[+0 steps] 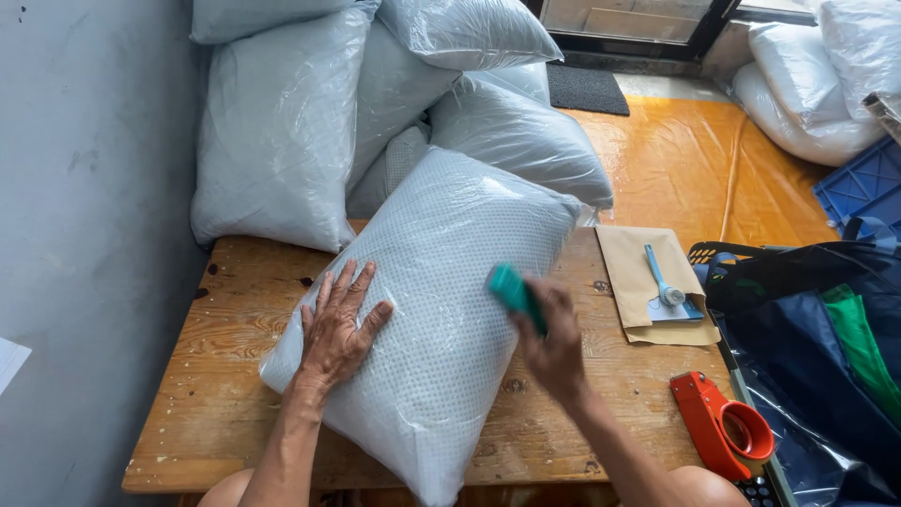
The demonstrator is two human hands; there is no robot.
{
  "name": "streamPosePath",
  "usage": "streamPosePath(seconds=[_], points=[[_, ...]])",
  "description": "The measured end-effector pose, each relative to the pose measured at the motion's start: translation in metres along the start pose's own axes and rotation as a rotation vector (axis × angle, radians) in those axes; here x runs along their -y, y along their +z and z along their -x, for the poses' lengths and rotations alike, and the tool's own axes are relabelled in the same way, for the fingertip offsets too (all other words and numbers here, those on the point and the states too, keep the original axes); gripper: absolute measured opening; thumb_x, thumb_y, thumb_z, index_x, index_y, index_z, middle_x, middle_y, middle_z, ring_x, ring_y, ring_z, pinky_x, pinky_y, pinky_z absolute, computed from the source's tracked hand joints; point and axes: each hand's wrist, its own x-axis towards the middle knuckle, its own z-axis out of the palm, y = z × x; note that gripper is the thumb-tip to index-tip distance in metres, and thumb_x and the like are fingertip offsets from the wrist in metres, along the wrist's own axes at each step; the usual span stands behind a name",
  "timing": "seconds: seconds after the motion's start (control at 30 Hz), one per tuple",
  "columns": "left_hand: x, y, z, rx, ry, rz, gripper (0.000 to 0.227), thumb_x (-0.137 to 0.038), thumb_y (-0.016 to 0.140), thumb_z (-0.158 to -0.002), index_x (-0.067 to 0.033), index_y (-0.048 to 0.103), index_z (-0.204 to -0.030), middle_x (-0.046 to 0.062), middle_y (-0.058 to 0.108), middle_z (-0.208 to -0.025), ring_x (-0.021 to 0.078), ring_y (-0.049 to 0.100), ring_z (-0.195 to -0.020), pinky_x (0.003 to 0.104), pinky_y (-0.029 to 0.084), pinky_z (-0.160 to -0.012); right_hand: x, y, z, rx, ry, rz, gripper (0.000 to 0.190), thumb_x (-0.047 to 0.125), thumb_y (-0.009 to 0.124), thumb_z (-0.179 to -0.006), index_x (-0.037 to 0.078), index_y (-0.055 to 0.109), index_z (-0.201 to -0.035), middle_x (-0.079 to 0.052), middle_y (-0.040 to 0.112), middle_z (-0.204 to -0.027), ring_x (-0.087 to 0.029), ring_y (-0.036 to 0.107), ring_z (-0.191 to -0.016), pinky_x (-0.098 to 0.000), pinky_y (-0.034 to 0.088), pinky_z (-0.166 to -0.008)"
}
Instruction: Brushing and smoothing the plastic packaging of a pillow using a handheld brush.
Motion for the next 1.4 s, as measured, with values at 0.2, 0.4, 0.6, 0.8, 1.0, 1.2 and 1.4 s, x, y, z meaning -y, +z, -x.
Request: streamPosePath(seconds=[0.2, 0.4, 0.6, 0.8, 1.0, 1.2, 1.4], points=[[0.001, -0.005, 0.000, 0.026, -0.032, 0.062, 0.090, -0.079, 0.030, -0.078, -0.0393, 0.029, -0.159, -0.007, 0.016, -0.173, 0.0229, 0.003, -0.161, 0.068, -0.005, -0.121, 0.014, 0.016, 0.012, -0.022, 0.349, -0.005, 0.040, 0.018, 0.058, -0.100, 0.005, 0.054, -0.138, -0.012, 0.057, -0.119, -0.026, 0.057, -0.108, -0.0372, 0.058, -0.091], [0.003, -0.006, -0.005, 0.048, -0.036, 0.103, 0.084, -0.074, 0.036, -0.081, -0.0396, 0.034, -0.158, -0.006, 0.020, -0.173, 0.0234, 0.007, -0.161, 0.068, -0.002, -0.120, 0.095, 0.021, 0.078, 0.354, -0.107, -0.065, 0.045, 0.037, 0.044, -0.114, 0.003, 0.050, -0.142, -0.017, 0.057, -0.121, -0.028, 0.062, -0.102, -0.0455, 0.041, -0.092], [0.016, -0.003, -0.011, 0.050, -0.051, 0.168, 0.089, -0.076, 0.033, -0.079, -0.0372, 0.031, -0.159, -0.005, 0.018, -0.173, 0.0229, 0.005, -0.161, 0.064, -0.002, -0.122, -0.054, -0.002, 0.013, -0.278, 0.718, -0.050, 0.042, 0.016, 0.053, -0.102, 0.011, 0.049, -0.144, -0.013, 0.061, -0.115, -0.023, 0.062, -0.093, -0.0340, 0.062, -0.075], [0.039, 0.006, -0.022, 0.000, -0.002, 0.148, 0.070, -0.070, 0.042, -0.096, -0.0416, 0.035, -0.159, 0.000, 0.026, -0.170, 0.0370, 0.013, -0.157, 0.078, 0.010, -0.117, 0.030, 0.029, 0.048, -0.251, 0.641, -0.257, 0.040, 0.002, 0.059, -0.098, 0.000, 0.055, -0.139, -0.025, 0.068, -0.117, -0.035, 0.067, -0.107, -0.0533, 0.054, -0.093], [0.017, -0.002, -0.014, 0.024, -0.007, 0.207, 0.087, -0.073, 0.038, -0.083, -0.0312, 0.033, -0.159, 0.003, 0.020, -0.172, 0.0298, 0.009, -0.160, 0.055, 0.005, -0.126, 0.127, 0.038, 0.156, 0.093, 0.387, -0.166, 0.031, 0.007, 0.074, -0.089, 0.011, 0.077, -0.120, -0.003, 0.074, -0.105, -0.013, 0.072, -0.095, -0.0215, 0.052, -0.088], [0.013, 0.003, -0.007, -0.020, 0.034, 0.138, 0.090, -0.078, 0.033, -0.082, -0.0318, 0.033, -0.159, 0.003, 0.023, -0.171, 0.0314, 0.009, -0.159, 0.057, 0.005, -0.124, 0.037, -0.018, 0.042, -0.070, 0.492, 0.141, 0.052, 0.010, 0.056, -0.099, 0.010, 0.046, -0.150, -0.010, 0.056, -0.121, -0.021, 0.056, -0.098, -0.0322, 0.051, -0.081], [0.007, -0.001, -0.006, -0.004, -0.041, 0.097, 0.092, -0.080, 0.030, -0.078, -0.0372, 0.031, -0.159, -0.004, 0.019, -0.173, 0.0258, 0.007, -0.160, 0.070, 0.000, -0.119, 0.059, 0.028, 0.042, 0.078, 0.134, -0.010, 0.061, 0.012, 0.056, -0.105, 0.016, 0.032, -0.160, -0.014, 0.053, -0.124, -0.029, 0.053, -0.115, -0.0417, 0.057, -0.098]])
